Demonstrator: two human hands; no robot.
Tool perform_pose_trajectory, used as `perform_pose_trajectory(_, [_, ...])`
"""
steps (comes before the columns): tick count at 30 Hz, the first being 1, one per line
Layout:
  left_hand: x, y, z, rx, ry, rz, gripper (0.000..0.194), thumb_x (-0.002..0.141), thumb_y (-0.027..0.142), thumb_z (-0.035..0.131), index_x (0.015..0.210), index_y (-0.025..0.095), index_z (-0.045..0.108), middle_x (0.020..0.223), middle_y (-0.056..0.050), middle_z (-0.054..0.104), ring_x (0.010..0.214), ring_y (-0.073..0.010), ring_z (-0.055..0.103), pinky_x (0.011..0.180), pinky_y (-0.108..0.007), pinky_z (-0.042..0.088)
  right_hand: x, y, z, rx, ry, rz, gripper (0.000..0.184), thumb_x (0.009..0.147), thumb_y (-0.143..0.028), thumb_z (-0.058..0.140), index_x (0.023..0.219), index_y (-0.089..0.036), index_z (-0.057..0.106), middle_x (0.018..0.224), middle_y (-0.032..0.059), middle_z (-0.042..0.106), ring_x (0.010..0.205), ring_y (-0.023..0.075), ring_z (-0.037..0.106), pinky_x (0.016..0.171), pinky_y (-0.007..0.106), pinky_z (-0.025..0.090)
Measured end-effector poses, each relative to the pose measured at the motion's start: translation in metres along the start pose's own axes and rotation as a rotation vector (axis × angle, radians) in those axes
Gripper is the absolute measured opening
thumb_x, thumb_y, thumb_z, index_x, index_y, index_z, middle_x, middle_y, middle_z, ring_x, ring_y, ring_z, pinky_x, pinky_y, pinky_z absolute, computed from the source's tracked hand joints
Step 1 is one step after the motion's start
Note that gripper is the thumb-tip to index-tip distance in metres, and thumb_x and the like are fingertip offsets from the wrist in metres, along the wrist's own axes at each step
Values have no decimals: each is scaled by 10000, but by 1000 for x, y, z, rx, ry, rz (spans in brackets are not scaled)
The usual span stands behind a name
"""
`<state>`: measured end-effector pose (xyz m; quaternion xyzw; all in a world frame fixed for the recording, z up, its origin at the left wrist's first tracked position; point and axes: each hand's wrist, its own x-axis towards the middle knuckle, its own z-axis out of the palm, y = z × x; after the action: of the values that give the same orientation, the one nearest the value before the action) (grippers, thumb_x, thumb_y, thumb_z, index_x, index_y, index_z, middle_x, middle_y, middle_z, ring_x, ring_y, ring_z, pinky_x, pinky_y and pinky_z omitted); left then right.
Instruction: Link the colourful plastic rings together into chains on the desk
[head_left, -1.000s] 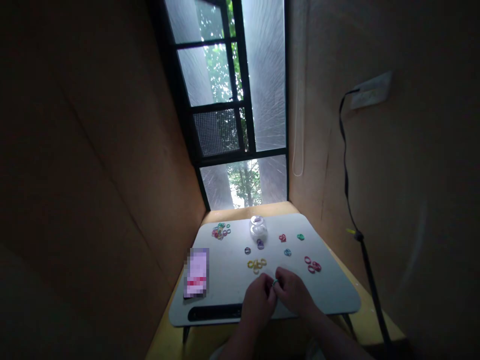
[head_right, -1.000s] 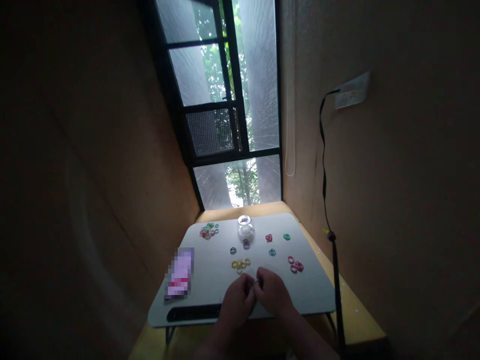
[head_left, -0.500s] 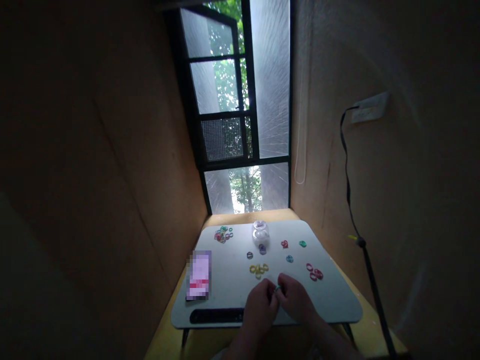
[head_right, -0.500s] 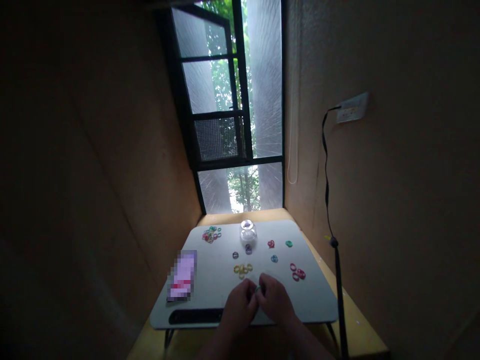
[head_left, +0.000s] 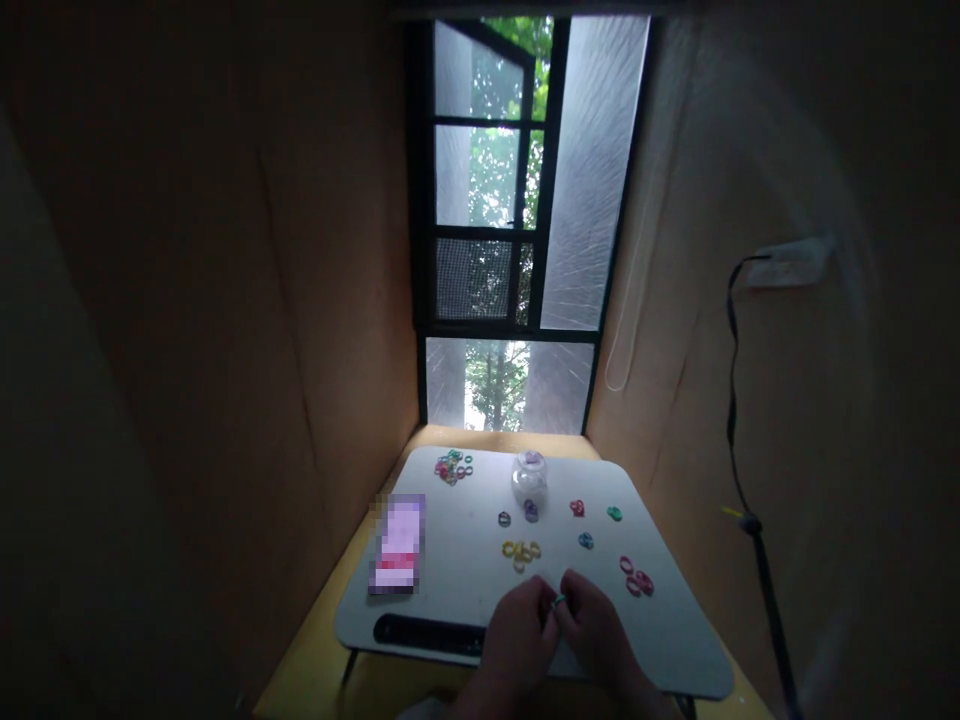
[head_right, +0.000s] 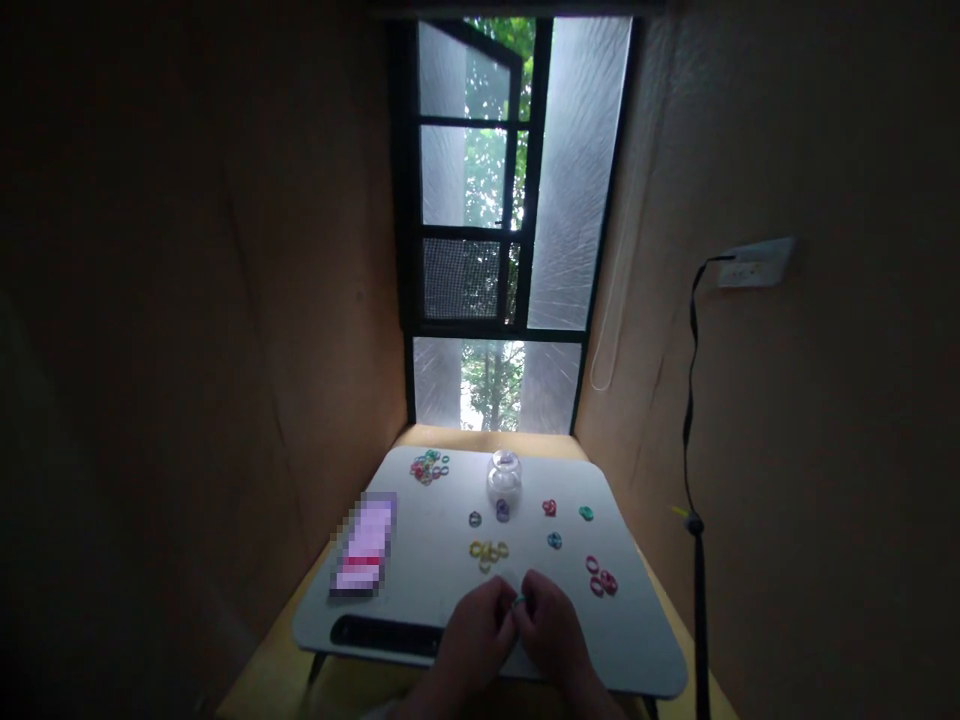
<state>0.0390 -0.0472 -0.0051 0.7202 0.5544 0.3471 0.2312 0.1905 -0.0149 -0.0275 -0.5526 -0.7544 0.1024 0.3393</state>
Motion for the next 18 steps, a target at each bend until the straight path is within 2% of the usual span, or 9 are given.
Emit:
perform_pose_trajectory(6, [-3, 2, -5, -33, -21, -7, 128, 831, 259, 532, 909, 215, 624, 808, -16, 671, 732, -164, 579, 645, -271, 352, -2, 2, 0, 1, 7, -12, 82, 743, -222, 452, 679, -233, 402, 618, -23, 522, 584, 152, 494, 566, 247, 336])
perform_pose_trajectory(12, [1, -5, -4, -35, -61, -6, 218, 787, 255, 530, 958, 216, 658, 882, -48, 705, 806, -205, 624, 696, -291, 409, -3, 1, 1, -25, -37, 5, 171, 812, -323, 410, 664, -239, 393, 584, -22, 513, 556, 153, 482, 542, 254, 338])
perform_pose_trajectory(18, [5, -6, -5, -67, -66, -27, 250, 784, 291, 525, 980, 224, 664, 905, -60, 711, 822, -229, 636, 717, -313, 448, 0, 4, -2, 17, -43, -7, 199, 806, -350, 432, 643, -242, 392, 561, -30, 494, 542, 156, 481, 530, 258, 347])
